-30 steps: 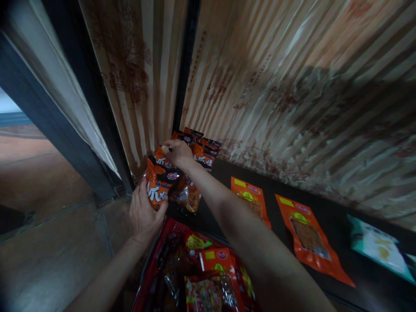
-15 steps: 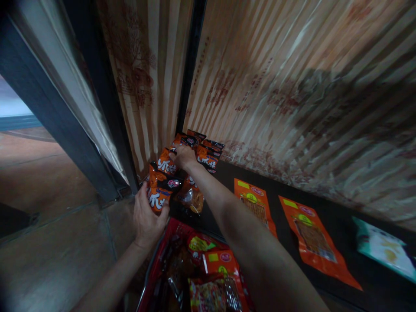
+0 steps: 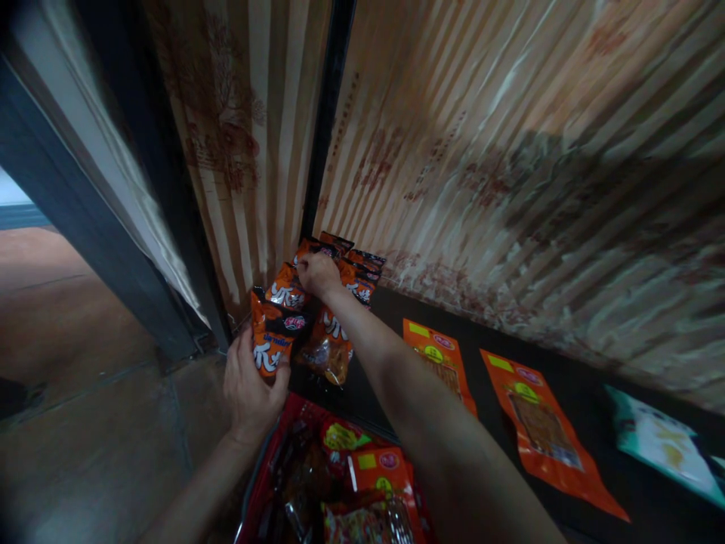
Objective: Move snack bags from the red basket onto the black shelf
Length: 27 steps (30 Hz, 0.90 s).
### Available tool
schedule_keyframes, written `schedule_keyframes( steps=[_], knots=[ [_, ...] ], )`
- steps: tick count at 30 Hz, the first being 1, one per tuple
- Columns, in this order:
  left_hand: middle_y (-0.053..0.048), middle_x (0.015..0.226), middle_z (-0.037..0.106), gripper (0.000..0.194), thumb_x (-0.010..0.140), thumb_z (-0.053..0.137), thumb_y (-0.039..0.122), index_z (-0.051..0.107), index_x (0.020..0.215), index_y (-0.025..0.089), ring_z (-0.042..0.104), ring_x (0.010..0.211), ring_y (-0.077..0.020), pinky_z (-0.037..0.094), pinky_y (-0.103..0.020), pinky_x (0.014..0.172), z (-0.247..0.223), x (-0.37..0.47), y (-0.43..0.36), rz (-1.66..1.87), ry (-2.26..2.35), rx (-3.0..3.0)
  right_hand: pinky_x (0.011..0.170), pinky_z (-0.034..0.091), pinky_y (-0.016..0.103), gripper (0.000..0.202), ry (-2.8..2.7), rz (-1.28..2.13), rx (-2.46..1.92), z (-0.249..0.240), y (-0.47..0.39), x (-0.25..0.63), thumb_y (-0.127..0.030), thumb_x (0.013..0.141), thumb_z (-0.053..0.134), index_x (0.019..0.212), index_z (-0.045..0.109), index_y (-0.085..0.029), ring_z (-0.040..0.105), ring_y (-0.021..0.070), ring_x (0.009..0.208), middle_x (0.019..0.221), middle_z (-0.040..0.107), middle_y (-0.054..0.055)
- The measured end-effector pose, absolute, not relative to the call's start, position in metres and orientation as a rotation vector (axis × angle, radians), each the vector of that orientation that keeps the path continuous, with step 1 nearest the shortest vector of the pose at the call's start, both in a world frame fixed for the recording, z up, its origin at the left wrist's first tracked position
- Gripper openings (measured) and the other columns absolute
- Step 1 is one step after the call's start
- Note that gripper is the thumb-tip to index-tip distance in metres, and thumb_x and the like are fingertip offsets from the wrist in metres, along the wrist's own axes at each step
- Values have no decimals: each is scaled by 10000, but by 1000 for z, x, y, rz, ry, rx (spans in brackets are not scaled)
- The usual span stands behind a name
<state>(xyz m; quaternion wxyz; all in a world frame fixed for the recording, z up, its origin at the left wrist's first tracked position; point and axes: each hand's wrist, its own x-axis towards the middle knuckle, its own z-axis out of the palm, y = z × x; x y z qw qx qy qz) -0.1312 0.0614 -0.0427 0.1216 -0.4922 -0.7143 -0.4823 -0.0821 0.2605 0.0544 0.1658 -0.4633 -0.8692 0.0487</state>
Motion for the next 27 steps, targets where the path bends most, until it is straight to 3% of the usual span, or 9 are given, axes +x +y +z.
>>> schedule_keyframes(
  steps=[5, 16, 27],
  knots=[
    [-193, 1194, 521, 674, 783, 590, 305, 321, 1364, 96, 505, 1122, -302, 423, -438, 947, -51, -133, 55, -1526, -2038, -1411, 1027, 356, 368, 311, -2267, -35, -1295, 57, 274, -78, -214, 841, 467, 1063, 672, -140, 537, 244, 1136, 1144, 649, 118],
    [-213, 1235, 495, 661, 824, 549, 326, 286, 1381, 87, 487, 1159, -298, 423, -447, 935, -59, -133, 54, -1683, -2055, -1401, 989, 415, 359, 449, -2321, 103, -1626, 62, 309, -69, -262, 862, 448, 1295, 508, -159, 554, 254, 1166, 1248, 609, 116],
    [-213, 1222, 521, 617, 824, 557, 325, 331, 1351, 94, 516, 1139, -294, 442, -445, 922, -51, -130, 59, -1727, -2107, -1352, 906, 453, 226, 346, -2274, 239, -1552, 58, 330, -66, -158, 817, 476, 1084, 686, -223, 612, 177, 1074, 1124, 688, 16]
  ],
)
